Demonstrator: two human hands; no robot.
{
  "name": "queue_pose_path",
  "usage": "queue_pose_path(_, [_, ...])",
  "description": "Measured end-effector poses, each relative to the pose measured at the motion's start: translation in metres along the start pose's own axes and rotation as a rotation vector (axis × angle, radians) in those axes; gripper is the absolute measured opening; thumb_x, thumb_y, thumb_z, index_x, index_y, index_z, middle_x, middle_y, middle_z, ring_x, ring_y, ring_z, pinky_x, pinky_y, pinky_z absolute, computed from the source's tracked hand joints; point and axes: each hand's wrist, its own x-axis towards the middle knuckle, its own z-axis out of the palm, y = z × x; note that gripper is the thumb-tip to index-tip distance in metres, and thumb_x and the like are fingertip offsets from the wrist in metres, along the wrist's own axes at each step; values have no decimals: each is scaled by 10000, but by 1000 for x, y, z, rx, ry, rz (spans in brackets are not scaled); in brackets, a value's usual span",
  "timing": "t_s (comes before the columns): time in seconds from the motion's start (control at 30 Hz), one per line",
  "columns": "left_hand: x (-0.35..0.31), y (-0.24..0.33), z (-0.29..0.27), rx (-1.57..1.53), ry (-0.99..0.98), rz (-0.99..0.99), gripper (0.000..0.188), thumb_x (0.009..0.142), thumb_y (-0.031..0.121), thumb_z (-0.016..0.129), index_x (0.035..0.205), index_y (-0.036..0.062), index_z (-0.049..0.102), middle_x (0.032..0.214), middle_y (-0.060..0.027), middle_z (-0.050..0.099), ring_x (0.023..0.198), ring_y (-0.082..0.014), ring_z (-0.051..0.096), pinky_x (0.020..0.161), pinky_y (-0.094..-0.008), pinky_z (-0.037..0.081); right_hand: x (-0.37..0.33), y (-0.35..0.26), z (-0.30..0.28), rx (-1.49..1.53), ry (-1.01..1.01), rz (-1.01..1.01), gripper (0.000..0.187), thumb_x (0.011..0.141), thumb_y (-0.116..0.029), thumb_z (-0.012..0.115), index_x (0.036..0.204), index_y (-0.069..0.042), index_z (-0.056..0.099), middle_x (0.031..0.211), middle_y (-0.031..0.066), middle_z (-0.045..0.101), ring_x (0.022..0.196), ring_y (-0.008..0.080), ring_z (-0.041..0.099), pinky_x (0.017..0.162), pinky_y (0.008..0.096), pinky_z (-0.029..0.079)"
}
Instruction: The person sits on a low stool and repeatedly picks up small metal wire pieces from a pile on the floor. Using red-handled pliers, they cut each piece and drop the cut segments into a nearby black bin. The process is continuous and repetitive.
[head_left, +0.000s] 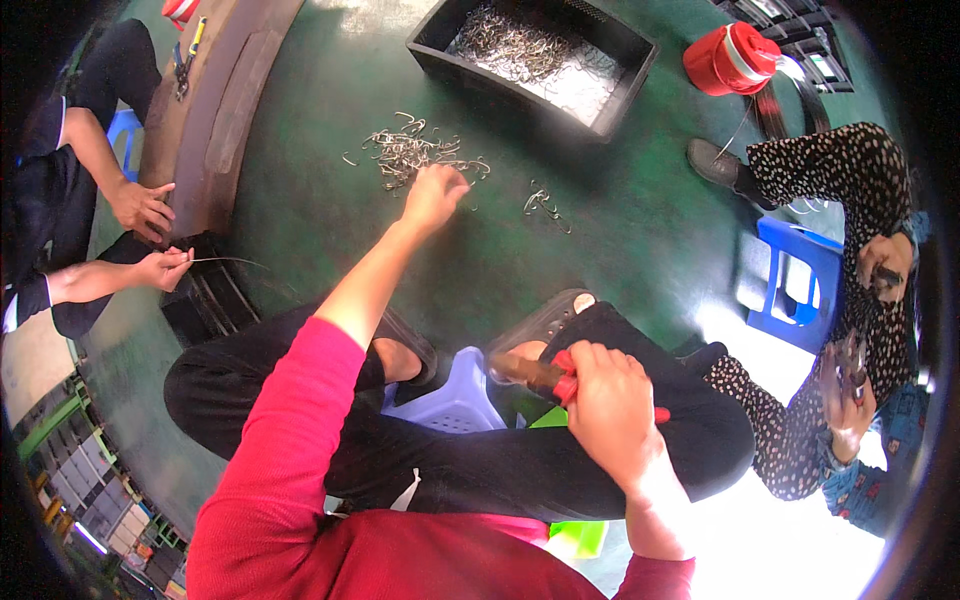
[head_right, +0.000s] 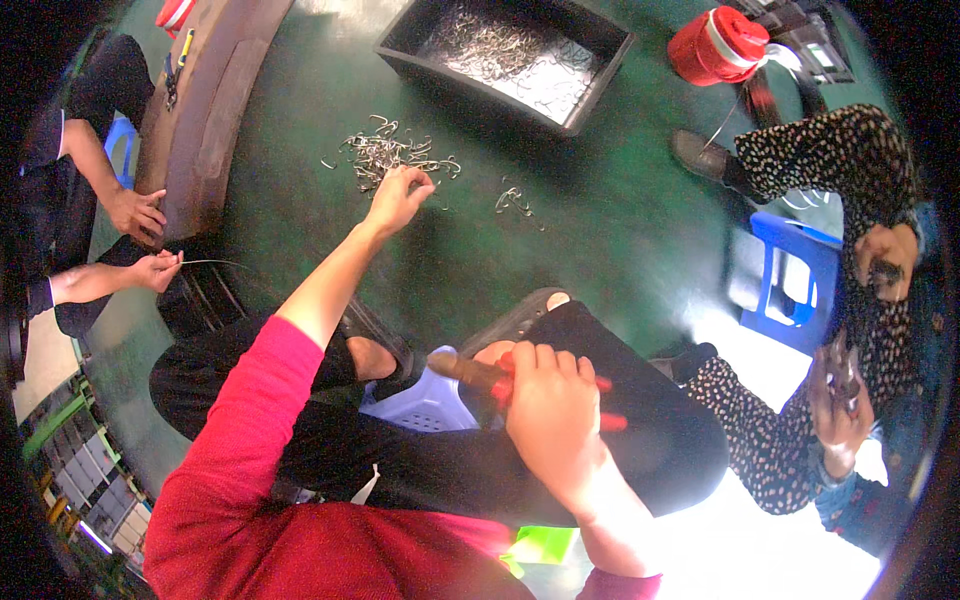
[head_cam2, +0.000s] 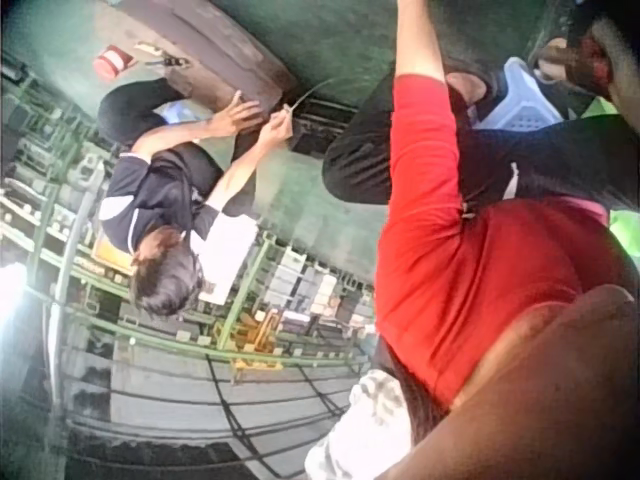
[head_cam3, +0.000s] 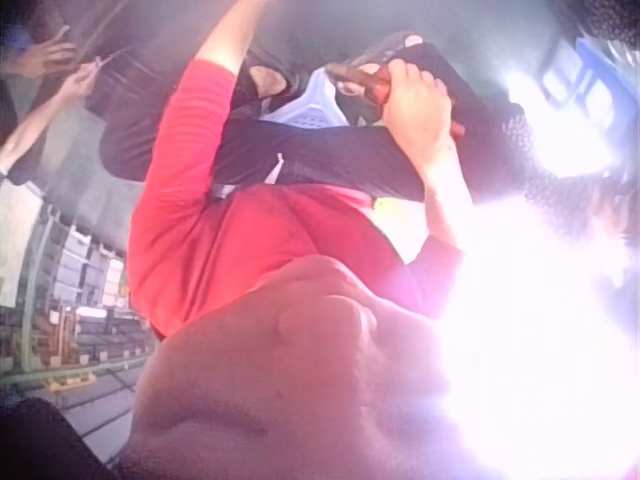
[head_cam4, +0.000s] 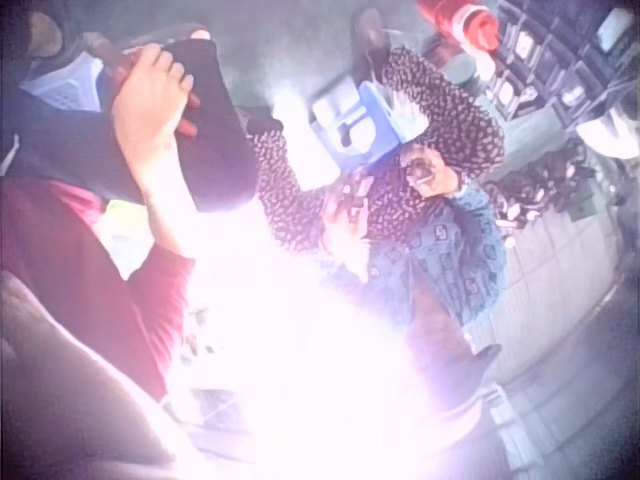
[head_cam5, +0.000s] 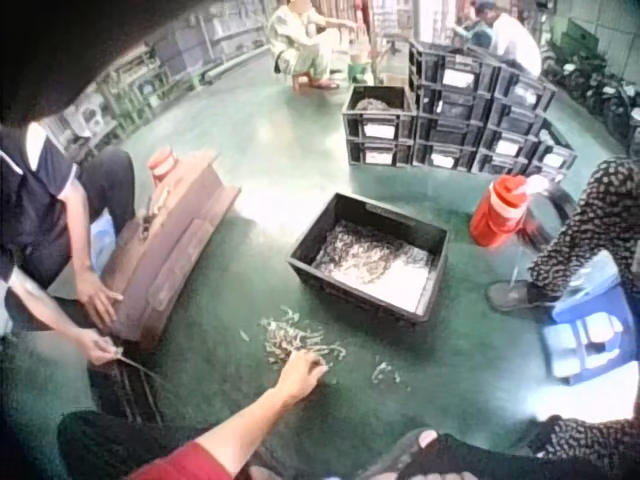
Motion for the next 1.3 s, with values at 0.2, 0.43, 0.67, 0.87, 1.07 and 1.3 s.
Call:
queue_pose_path(0.2, [-44,102,-101,-823,-125,-125,232,906,202,629,1085,55,648,954,-4,661,873,-82,585,746,-233,463,3,-4,-19,469,-15,199,304,833,-193,690,1051,-28,556,946,189,662,932,357,642,792,397,486])
queue_pose_path(0.43, [-139,175,-155,-810,-194,-118,188,935,181,590,1006,25,666,908,-31,668,801,-82,604,652,-228,478,2,-20,-21,699,-130,127,334,852,-309,672,1060,-60,590,905,185,670,919,361,646,791,397,487])
queue_pose_path(0.67, [-175,187,-165,-948,-255,-158,207,972,136,529,1073,3,650,716,-28,616,564,-58,555,492,-182,420,2,-35,-18,786,-247,69,315,863,-279,671,1021,-22,583,779,98,666,692,145,679,680,278,494])
queue_pose_path(0.87, [-181,186,-161,-978,-262,-153,227,975,117,517,1121,3,649,695,-6,592,548,-47,519,498,-182,421,5,-39,-16,725,-249,29,328,865,-293,665,994,-5,578,759,109,664,708,166,676,681,297,491])
queue_pose_path(1.07, [-184,185,-158,-913,-236,-132,217,973,111,519,1114,17,656,694,3,585,561,-39,518,506,-180,422,4,-41,-17,693,-266,43,337,865,-313,663,974,-6,578,762,117,662,706,192,656,682,320,481])
queue_pose_path(1.3, [-185,185,-153,-904,-185,-93,208,973,103,516,1109,19,650,703,-2,579,562,-38,509,504,-179,417,5,-42,-18,693,-273,59,347,862,-333,664,956,-9,580,774,145,642,745,231,643,699,341,479])
